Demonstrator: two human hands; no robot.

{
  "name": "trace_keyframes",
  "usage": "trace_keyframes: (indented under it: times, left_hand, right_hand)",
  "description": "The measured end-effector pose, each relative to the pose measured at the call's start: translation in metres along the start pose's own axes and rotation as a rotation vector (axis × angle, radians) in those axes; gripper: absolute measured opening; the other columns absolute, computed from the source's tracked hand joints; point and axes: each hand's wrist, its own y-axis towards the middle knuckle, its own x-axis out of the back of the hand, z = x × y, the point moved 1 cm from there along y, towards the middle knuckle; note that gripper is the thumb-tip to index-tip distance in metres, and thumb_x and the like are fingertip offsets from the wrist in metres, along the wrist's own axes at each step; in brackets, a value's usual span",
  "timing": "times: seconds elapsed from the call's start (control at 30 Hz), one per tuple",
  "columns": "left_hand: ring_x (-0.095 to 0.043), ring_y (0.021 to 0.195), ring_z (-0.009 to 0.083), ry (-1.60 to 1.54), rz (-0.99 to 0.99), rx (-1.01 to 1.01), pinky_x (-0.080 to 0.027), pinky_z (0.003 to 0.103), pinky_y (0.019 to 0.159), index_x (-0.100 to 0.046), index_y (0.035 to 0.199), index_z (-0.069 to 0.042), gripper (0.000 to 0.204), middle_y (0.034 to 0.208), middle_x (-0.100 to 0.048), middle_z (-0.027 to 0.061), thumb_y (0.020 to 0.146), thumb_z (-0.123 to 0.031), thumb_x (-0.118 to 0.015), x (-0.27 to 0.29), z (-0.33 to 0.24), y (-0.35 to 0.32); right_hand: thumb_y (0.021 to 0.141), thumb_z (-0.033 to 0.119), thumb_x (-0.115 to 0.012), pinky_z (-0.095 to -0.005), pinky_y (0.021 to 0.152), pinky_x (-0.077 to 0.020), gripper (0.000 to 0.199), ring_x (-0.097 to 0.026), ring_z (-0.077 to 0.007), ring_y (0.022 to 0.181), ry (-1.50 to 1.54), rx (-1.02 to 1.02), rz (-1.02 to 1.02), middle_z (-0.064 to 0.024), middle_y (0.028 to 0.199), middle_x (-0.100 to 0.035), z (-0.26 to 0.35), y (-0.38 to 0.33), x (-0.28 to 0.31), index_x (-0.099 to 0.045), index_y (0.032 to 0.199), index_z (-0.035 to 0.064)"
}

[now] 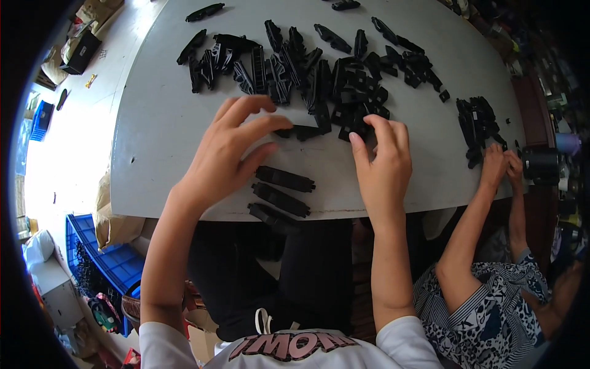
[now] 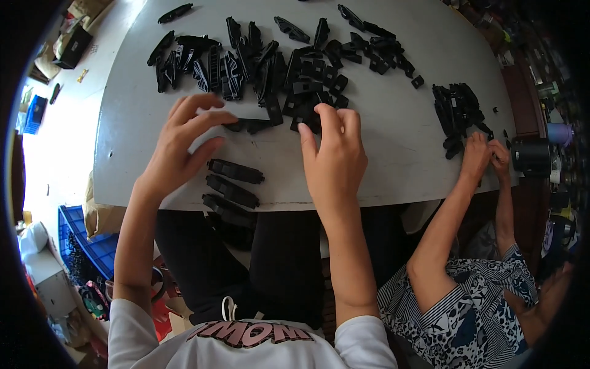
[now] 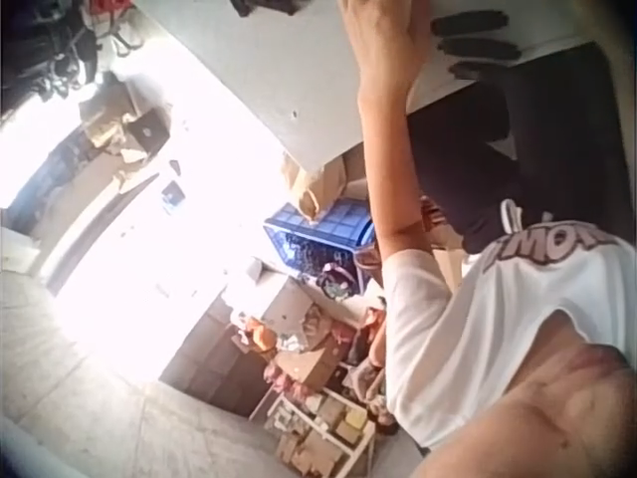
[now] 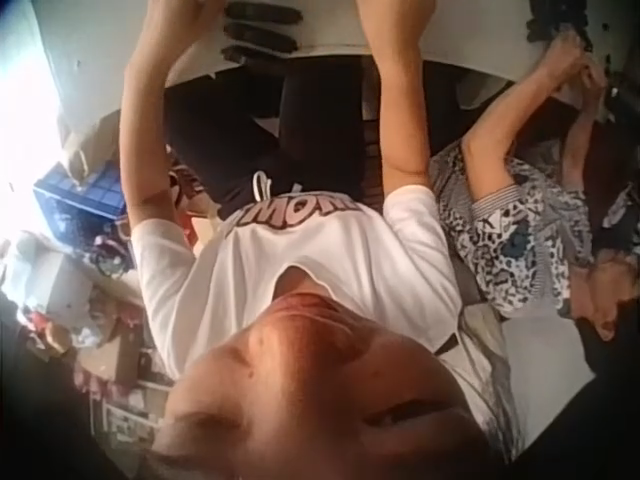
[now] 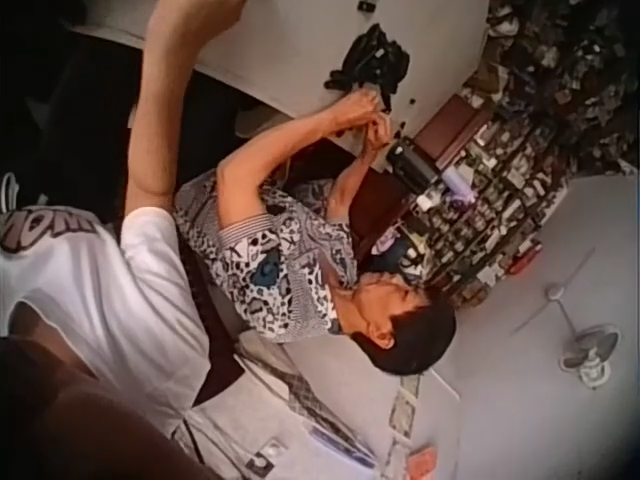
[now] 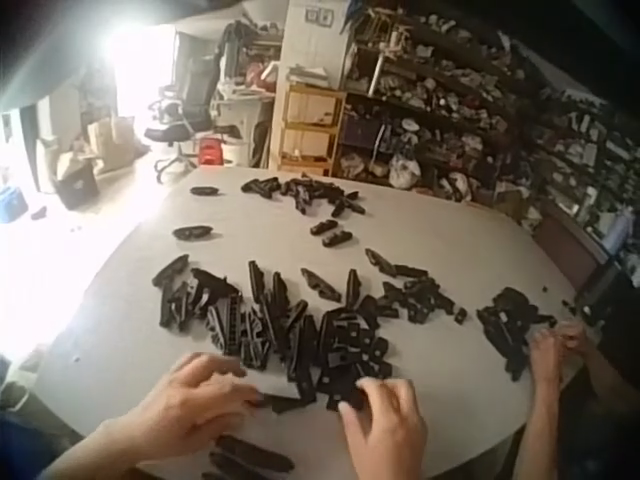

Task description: Assembling small black plastic components at a table.

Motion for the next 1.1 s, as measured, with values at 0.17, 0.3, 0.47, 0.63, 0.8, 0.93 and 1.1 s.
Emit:
trace_keyframes:
  times: [0.17, 0.3, 0.47, 0.63, 0.8, 0.93, 1.1]
  left_hand:
    - [-0.060, 0.088, 0.0313, -0.315, 0.203, 0.342, -0.051, 0.039, 0.077, -0.065, 0.100, -0.001, 0.022, 0.094, -0.062, 0.0121, 0.079, -0.002, -0.069, -0.006, 0.010, 0.007]
    - [-0.060, 0.089, 0.0321, -0.204, 0.111, 0.087, -0.050, 0.039, 0.076, -0.065, 0.101, -0.001, 0.022, 0.093, -0.061, 0.0129, 0.079, -0.003, -0.069, -0.009, 0.012, -0.009]
    - [-0.060, 0.089, 0.0324, -0.151, 0.109, 0.077, -0.050, 0.039, 0.077, -0.065, 0.102, -0.001, 0.025, 0.093, -0.062, 0.0133, 0.078, -0.002, -0.070, -0.016, 0.013, -0.001]
    - [-0.059, 0.089, 0.0311, -0.185, 0.169, 0.075, -0.050, 0.038, 0.077, -0.066, 0.103, -0.001, 0.028, 0.095, -0.061, 0.0126, 0.076, -0.003, -0.072, -0.017, 0.013, 0.004]
    - [-0.059, 0.091, 0.0292, -0.176, 0.156, 0.014, -0.050, 0.036, 0.078, -0.066, 0.102, -0.001, 0.029, 0.097, -0.061, 0.0119, 0.074, -0.002, -0.074, -0.022, 0.011, 0.004]
    - [-0.059, 0.090, 0.0294, -0.191, 0.186, 0.029, -0.050, 0.036, 0.077, -0.066, 0.098, -0.001, 0.026, 0.097, -0.061, 0.0114, 0.073, -0.001, -0.073, -0.023, 0.007, 0.007]
    - [-0.061, 0.087, 0.0296, -0.230, 0.213, 0.062, -0.052, 0.036, 0.074, -0.067, 0.096, -0.001, 0.024, 0.096, -0.062, 0.0115, 0.073, 0.000, -0.073, -0.017, 0.010, 0.002]
  right_hand:
    - [0.089, 0.013, -0.066, -0.0328, 0.063, -0.0508, 0.020, -0.062, -0.0223, 0.076, -0.126, 0.035, 0.066, -0.0074, 0.094, -0.056, -0.019, 0.000, -0.006, -0.060, 0.108, 0.0070]
    - [0.091, 0.011, -0.063, -0.0303, 0.062, -0.0500, 0.025, -0.061, -0.0203, 0.072, 0.373, -0.168, 0.076, -0.0080, 0.092, -0.059, -0.024, -0.002, 0.002, -0.059, 0.115, 0.0061]
    - [0.089, 0.004, -0.064, -0.0249, 0.061, -0.0468, 0.034, -0.057, -0.0117, 0.071, 1.288, -0.586, 0.315, -0.0055, 0.089, -0.060, -0.008, -0.011, 0.000, -0.061, 0.123, 0.0045]
    - [0.080, -0.001, -0.071, -0.0244, 0.061, -0.0459, 0.036, -0.057, -0.0108, 0.073, 0.431, 0.046, 0.257, -0.0045, 0.088, -0.059, 0.004, -0.009, -0.015, -0.067, 0.116, 0.0031]
    - [0.073, -0.002, -0.077, -0.0265, 0.063, -0.0468, 0.037, -0.057, -0.0149, 0.073, 0.230, 0.206, 0.217, -0.0052, 0.087, -0.058, -0.001, -0.004, -0.012, -0.070, 0.109, 0.0022]
    - [0.073, 0.009, -0.079, -0.0319, 0.061, -0.0501, 0.034, -0.061, -0.0216, 0.069, 0.243, 0.232, 0.201, -0.0046, 0.089, -0.059, -0.009, -0.001, -0.013, -0.070, 0.106, 0.0056]
    - [0.071, 0.008, -0.080, -0.0310, 0.062, -0.0487, 0.035, -0.059, -0.0196, 0.071, 0.248, 0.221, 0.276, -0.0047, 0.087, -0.057, -0.008, -0.005, -0.003, -0.071, 0.105, 0.0048]
